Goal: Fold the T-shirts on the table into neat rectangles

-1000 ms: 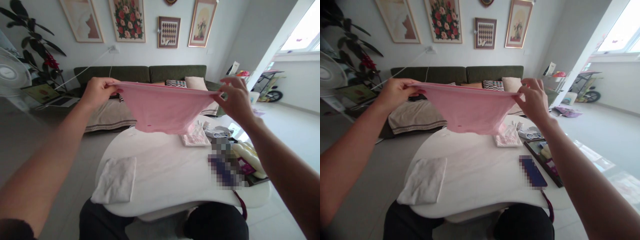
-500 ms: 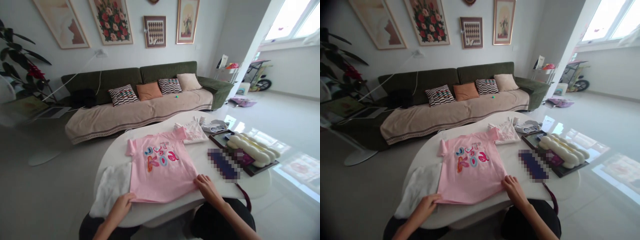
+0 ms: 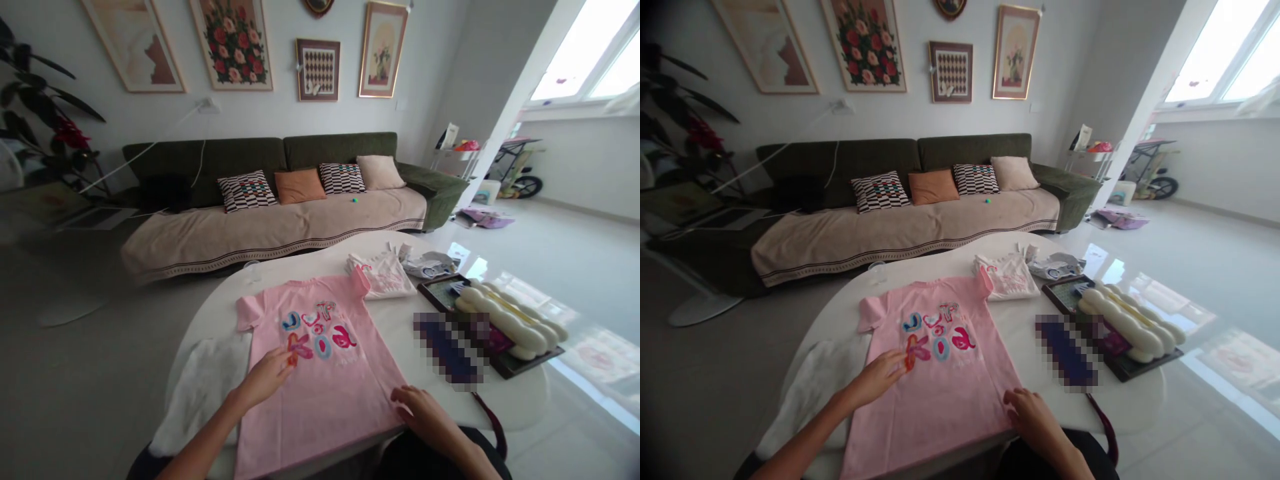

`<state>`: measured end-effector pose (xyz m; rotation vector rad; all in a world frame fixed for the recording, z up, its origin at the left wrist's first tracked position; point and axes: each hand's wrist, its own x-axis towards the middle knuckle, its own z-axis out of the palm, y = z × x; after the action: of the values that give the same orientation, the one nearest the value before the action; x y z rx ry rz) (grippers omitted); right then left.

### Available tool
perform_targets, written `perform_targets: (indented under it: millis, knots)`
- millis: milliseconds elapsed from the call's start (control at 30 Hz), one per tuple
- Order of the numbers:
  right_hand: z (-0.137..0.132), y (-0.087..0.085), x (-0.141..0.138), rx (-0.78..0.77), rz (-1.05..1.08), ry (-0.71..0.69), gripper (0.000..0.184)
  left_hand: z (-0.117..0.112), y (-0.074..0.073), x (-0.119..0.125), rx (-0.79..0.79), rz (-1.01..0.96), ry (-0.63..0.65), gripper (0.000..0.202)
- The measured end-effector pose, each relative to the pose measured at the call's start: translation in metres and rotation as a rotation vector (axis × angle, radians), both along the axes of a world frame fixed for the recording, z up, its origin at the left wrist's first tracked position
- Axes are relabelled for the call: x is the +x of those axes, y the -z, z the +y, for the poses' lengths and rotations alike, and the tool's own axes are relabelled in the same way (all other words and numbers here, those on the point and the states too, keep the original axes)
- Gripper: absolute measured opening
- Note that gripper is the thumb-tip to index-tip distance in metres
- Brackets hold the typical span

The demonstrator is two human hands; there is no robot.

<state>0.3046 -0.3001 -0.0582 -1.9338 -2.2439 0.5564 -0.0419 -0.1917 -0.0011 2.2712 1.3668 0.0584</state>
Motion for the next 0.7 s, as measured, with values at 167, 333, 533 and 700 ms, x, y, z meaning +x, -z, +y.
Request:
perform_targets:
  millis: [167,333,533,700]
  knots:
    - [0.051,0.005,-0.034,0.092,0.055,0.006,0.037,0.033,0.053,0.048,0.208,0.112,-0.302,0.055]
    - [0.078,0.035,-0.059,0.142,-0.054,-0.012,0.053,0.036,0.085,0.039,0.226,0.096,-0.334,0.062]
    - [0.071,0.076,-0.032,0.190,-0.130,0.156,0.059,0.043,0.083,0.035,0.220,0.093,-0.355,0.069]
    - [0.109,0.064,-0.054,0.187,-0.205,0.244,0.059,0.045,0.086,0.036,0.202,0.091,-0.346,0.072]
